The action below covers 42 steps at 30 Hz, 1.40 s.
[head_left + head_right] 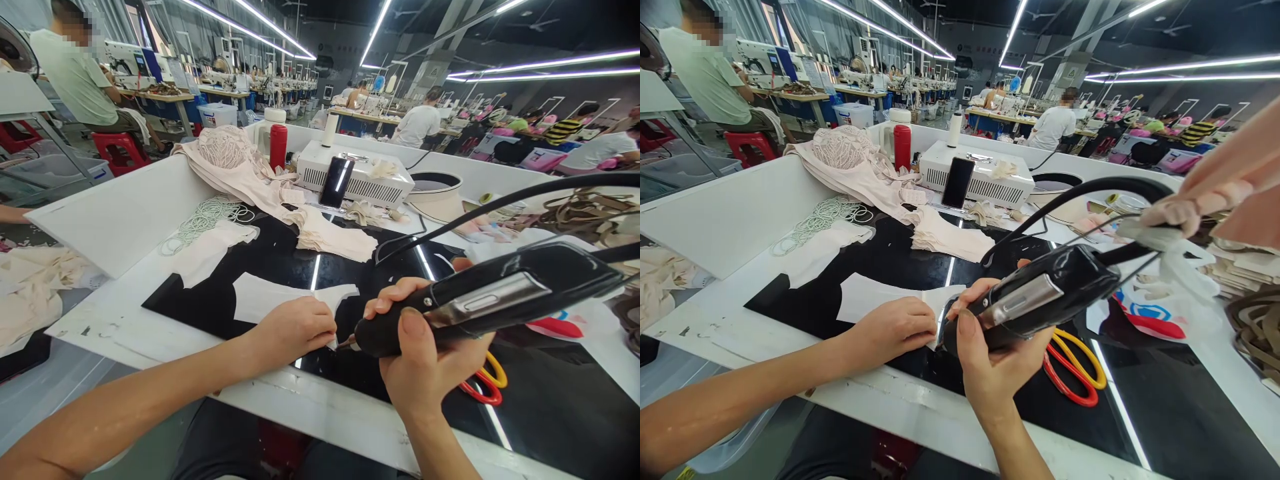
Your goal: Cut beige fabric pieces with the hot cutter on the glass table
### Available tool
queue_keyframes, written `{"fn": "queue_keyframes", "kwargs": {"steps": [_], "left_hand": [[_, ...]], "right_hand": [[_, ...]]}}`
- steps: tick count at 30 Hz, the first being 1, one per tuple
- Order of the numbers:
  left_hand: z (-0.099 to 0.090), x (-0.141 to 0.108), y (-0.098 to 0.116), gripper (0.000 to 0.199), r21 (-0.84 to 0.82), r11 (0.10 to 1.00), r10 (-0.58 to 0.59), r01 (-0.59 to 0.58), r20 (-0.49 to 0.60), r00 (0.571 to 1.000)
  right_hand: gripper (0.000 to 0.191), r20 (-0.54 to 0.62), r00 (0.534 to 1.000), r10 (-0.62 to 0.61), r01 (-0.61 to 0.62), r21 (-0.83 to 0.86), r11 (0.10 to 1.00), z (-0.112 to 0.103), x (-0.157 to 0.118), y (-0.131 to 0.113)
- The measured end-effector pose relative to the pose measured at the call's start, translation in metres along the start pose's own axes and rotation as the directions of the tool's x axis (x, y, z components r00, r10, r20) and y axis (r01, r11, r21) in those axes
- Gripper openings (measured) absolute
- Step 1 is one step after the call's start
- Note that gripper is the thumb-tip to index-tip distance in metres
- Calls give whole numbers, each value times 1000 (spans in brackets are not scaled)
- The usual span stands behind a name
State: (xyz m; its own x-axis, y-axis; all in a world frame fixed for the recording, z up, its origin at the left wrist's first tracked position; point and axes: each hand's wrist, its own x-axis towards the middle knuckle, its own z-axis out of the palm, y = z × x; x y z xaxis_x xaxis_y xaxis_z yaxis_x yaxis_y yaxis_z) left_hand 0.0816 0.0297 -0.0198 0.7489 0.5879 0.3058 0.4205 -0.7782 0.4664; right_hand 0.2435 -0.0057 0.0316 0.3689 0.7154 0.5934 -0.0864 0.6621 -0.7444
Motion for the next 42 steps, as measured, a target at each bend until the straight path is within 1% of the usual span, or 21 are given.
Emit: {"fn": "queue_keyframes", "kwargs": {"steps": [5, 9, 12, 16, 21, 24, 29, 36, 42], "left_hand": [[2, -2, 1, 12, 31, 1000, 5, -5, -6, 1000], [1, -2, 1, 10, 46, 999, 15, -14, -16, 1000], [-1, -2, 3, 12, 60, 998, 5, -5, -1, 1000], [-2, -2, 4, 13, 73, 997, -6, 5, 13, 1000], [-2, -3, 5, 13, 76, 997, -7, 6, 21, 1000], [-1, -2, 5, 14, 83, 996, -10, 8, 22, 1000], [-1, -2, 3, 15, 95, 995, -9, 7, 24, 1000], [-1, -2, 5, 13, 79, 997, -14, 11, 29, 999], [-2, -3, 4, 14, 68, 998, -1, -1, 21, 1000]], "right_hand": [[57, -5, 1000, -4, 4, 10, 1000, 0, 1, 0], [56, -43, 999, -12, 12, 11, 1000, 0, 5, -2], [56, -55, 998, -11, 13, 24, 1000, 1, 7, -3], [57, -43, 999, -3, 3, 2, 1000, 1, 6, 0], [56, -9, 1000, -8, 8, 27, 1000, 1, 4, 3], [56, -11, 1000, -27, 27, 17, 999, 2, 3, 3], [60, -12, 1000, 0, 1, 13, 1000, 2, 3, 2], [58, 5, 1000, -15, 15, 26, 1000, 1, 2, 5], [57, -13, 1000, 17, -17, 29, 999, 1, 2, 4]]}}
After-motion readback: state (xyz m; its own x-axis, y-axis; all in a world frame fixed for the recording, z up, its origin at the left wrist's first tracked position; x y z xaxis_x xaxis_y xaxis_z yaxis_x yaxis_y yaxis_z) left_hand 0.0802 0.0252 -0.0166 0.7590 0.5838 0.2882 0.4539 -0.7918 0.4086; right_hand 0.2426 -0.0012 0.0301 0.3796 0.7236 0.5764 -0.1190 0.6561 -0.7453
